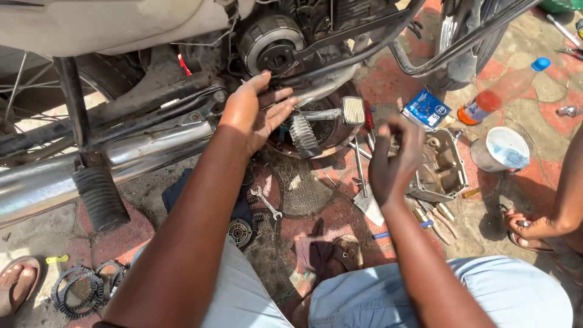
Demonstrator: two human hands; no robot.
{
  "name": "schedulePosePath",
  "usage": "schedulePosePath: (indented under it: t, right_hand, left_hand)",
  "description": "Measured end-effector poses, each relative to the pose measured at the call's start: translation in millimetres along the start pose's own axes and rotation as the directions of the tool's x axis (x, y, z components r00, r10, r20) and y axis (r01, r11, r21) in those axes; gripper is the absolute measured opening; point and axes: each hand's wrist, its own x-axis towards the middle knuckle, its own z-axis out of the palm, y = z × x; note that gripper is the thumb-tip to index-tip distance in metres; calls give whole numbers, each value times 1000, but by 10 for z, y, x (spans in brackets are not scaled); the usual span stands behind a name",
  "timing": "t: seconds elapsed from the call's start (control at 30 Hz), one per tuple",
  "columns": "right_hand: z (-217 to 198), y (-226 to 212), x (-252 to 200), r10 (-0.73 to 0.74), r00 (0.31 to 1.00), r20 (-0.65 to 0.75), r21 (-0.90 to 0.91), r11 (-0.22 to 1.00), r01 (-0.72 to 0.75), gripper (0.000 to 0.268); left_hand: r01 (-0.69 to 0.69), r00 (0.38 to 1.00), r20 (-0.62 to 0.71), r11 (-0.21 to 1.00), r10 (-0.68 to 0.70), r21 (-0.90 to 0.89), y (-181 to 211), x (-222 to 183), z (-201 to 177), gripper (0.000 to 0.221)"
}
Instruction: Disassembling and reassembling a motorcycle clutch assembly using hand tools.
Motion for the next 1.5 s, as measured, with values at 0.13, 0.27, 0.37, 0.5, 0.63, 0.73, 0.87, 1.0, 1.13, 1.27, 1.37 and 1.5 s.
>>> schedulePosePath:
  t: [0.13, 0.27, 0.37, 0.5, 0.63, 0.73, 0.87, 1.0, 1.13, 1.27, 1.37, 1.5]
  right_hand:
    - [149, 13, -1950, 583, 781, 225, -156, 812, -562, 45]
    - [312, 329, -2880, 262, 397, 880, -302, 953, 39, 41]
    - [490, 738, -2595, 167, 590, 790, -190, 982, -24, 27]
    - [-234, -255, -788, 460, 331, 824, 331, 84, -940, 52]
    - [-570, -385, -745, 229, 435, 871, 491, -348, -799, 69]
    - [-1086, -414, -670, -13, 532, 847, 483, -399, -779, 74]
    - [-1919, -224, -193, 100, 325, 940, 118, 801, -587, 55]
    - [-2310, -624, 866, 784, 187, 592, -805, 589, 78, 79]
    - [-2254, 485, 876, 446, 255, 858, -471, 881, 46, 106]
    - [-1422, 617, 196, -56, 172, 984, 115, 926, -358, 115]
    - [-842, 967, -549, -134, 202, 970, 223, 822, -525, 102]
    - [-475, 1104, -1120, 5, 397, 918, 170, 899, -404, 69]
  left_hand:
    - [-40, 999, 42, 965, 31, 258, -136, -433, 172, 47]
    - [-95, 988, 156, 853, 16, 514, -347, -752, 302, 48]
    - [-171, 958, 282, 696, -47, 697, -470, -876, 241, 46]
    - [-445, 883, 464, 188, -72, 876, -996, -1012, 128, 46]
    - [-769, 289, 924, -515, 250, 380, -1380, -1004, 174, 51]
    - [-824, 554, 764, 85, 331, 560, -1141, -920, 275, 31]
    - [-251, 956, 282, 704, 75, 665, -863, -842, 288, 39]
    - [17, 888, 382, 847, -257, 531, -1000, -938, 425, 56]
    - [275, 768, 425, 846, -479, 457, -1557, -1202, 744, 64]
    - [322, 719, 466, 842, -515, 434, -2282, -1203, 711, 62]
    - [271, 795, 212, 647, -568, 713, -2408, -946, 331, 52]
    - [14, 886, 24, 79, -463, 997, -2411, -817, -239, 31]
